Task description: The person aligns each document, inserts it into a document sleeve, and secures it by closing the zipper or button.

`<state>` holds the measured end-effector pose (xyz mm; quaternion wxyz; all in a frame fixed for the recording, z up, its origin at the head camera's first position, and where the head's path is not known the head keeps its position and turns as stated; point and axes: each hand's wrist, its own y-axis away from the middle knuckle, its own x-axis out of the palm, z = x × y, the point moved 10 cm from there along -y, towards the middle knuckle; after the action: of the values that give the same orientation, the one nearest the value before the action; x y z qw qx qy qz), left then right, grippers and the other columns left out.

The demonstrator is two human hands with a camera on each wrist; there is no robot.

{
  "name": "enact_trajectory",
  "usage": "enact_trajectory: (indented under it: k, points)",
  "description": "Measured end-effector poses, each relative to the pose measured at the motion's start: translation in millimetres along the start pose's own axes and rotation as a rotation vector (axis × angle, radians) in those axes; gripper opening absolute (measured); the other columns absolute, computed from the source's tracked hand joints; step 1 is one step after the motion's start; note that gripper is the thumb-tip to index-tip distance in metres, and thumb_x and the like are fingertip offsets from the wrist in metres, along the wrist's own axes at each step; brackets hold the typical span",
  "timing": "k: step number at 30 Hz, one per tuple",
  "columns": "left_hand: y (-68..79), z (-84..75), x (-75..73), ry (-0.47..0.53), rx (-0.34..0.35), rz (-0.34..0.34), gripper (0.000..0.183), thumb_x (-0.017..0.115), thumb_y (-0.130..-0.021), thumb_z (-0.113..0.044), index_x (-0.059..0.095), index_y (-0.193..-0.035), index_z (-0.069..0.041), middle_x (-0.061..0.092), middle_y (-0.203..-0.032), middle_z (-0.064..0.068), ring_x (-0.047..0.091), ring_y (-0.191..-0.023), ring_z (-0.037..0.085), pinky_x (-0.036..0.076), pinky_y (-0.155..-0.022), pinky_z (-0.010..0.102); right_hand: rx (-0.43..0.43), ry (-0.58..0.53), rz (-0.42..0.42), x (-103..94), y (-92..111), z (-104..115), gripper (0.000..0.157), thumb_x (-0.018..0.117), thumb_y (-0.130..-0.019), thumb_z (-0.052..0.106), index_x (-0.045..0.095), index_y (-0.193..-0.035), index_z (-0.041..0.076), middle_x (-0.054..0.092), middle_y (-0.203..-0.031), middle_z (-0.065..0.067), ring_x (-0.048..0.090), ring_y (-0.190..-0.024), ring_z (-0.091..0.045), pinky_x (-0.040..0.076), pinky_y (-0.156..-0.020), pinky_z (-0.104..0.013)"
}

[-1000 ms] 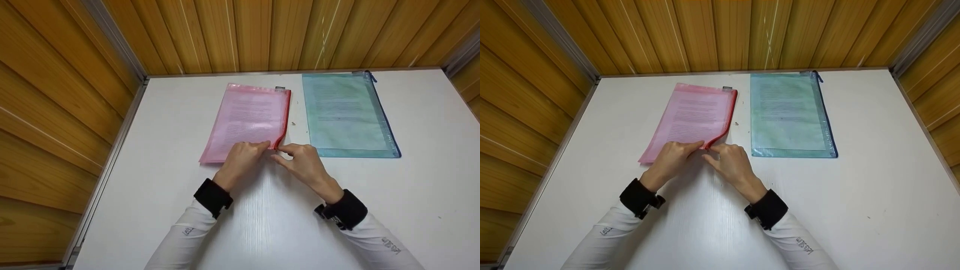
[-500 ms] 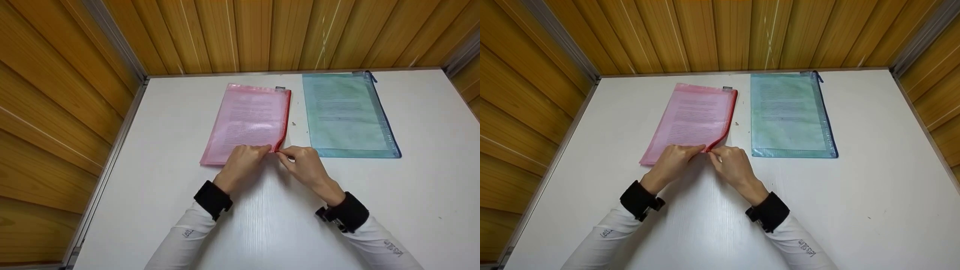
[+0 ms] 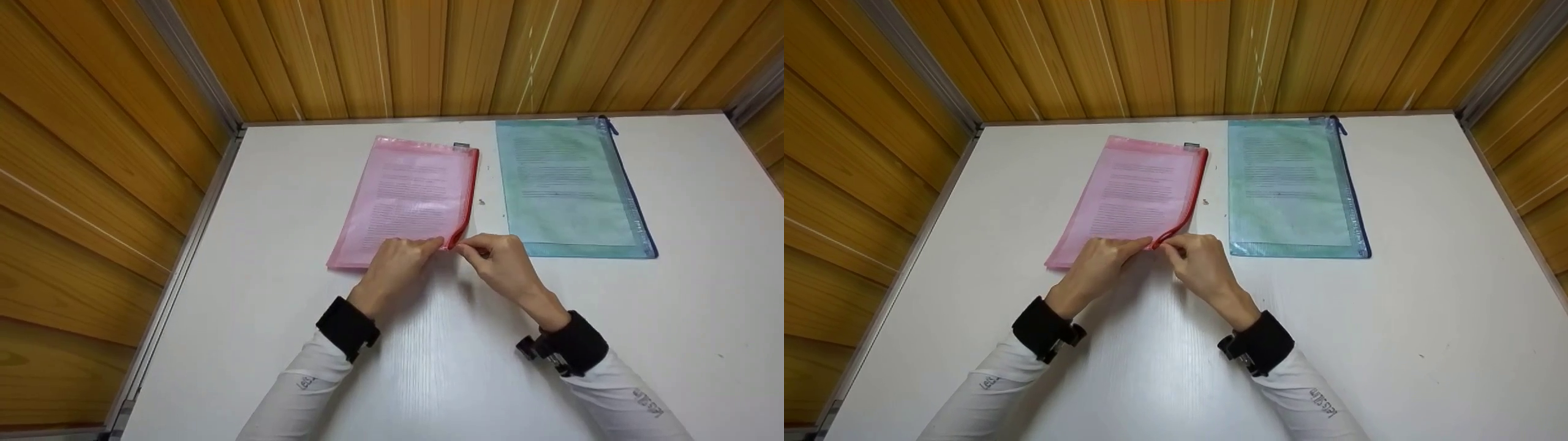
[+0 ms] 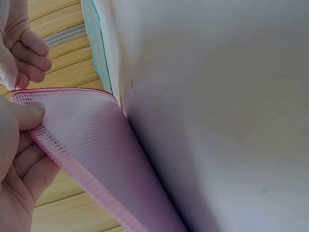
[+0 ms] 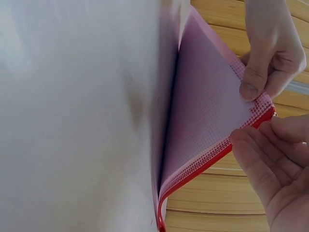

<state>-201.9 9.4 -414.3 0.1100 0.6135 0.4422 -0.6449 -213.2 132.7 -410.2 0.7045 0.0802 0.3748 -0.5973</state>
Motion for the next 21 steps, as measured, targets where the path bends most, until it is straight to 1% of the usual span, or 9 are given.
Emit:
enact_trajectory:
  k: [3, 6, 11, 15, 18, 21]
  points:
    - [3.0, -0.6, -1.4, 0.026, 0.0, -0.01, 0.013, 0.062, -0.093, -0.003, 0.066, -0.1, -0.013, 0.06, -0.062, -0.003, 0.032, -0.056, 0.004, 0.031, -0.049, 0.02, 0.058, -0.039, 0.022, 1.0, -2, -6, 0.009, 0.073, -0.088, 0.008, 0.08, -0.092, 0.004, 0.078, -0.086, -0.007, 0.068, -0.072, -0.008, 0.051, -0.065, -0.015]
    - [6.6, -1.0, -3.4, 0.031, 0.003, -0.025, 0.013, 0.063, -0.093, -0.004, 0.065, -0.102, -0.013, 0.062, -0.063, -0.003, 0.033, -0.055, 0.004, 0.033, -0.048, 0.021, 0.092, -0.063, 0.055, 4.2, -4, -10, 0.009, 0.072, -0.089, 0.007, 0.08, -0.093, 0.005, 0.078, -0.087, -0.008, 0.069, -0.074, -0.008, 0.052, -0.067, -0.014]
    - [10.0, -2.0, -6.3, 0.021, 0.015, -0.052, 0.009, 0.062, -0.095, -0.008, 0.066, -0.102, -0.013, 0.063, -0.064, -0.002, 0.032, -0.056, 0.003, 0.038, -0.047, 0.022, 0.103, -0.069, 0.086, 7.4, -5, -11, 0.01, 0.071, -0.088, 0.006, 0.08, -0.091, 0.006, 0.079, -0.086, -0.006, 0.068, -0.074, -0.004, 0.051, -0.067, -0.014]
    - [12.5, -2.2, -6.3, 0.04, 0.018, -0.048, 0.007, 0.062, -0.096, -0.01, 0.067, -0.101, -0.012, 0.064, -0.066, -0.003, 0.033, -0.057, 0.002, 0.041, -0.048, 0.022, 0.106, -0.068, 0.102, 8.7, -5, -11, 0.01, 0.071, -0.088, 0.006, 0.08, -0.09, 0.005, 0.078, -0.085, -0.007, 0.066, -0.071, -0.002, 0.05, -0.064, -0.015]
    - [14.2, -2.6, -6.1, 0.054, 0.02, -0.04, 0.01, 0.062, -0.095, -0.008, 0.066, -0.102, -0.012, 0.068, -0.07, -0.003, 0.034, -0.057, 0.001, 0.043, -0.049, 0.022, 0.112, -0.063, 0.113, 9.8, -5, -12, 0.01, 0.071, -0.089, 0.007, 0.08, -0.09, 0.005, 0.078, -0.084, -0.007, 0.065, -0.07, -0.003, 0.049, -0.063, -0.015]
    - [15.1, -3.5, -7.3, 0.06, 0.023, -0.041, 0.011, 0.063, -0.094, -0.006, 0.066, -0.102, -0.012, 0.068, -0.07, -0.003, 0.035, -0.057, 0.002, 0.041, -0.049, 0.021, 0.121, -0.049, 0.12, 9.9, -5, -15, 0.01, 0.071, -0.089, 0.008, 0.08, -0.091, 0.005, 0.078, -0.084, -0.007, 0.065, -0.07, -0.005, 0.048, -0.062, -0.016]
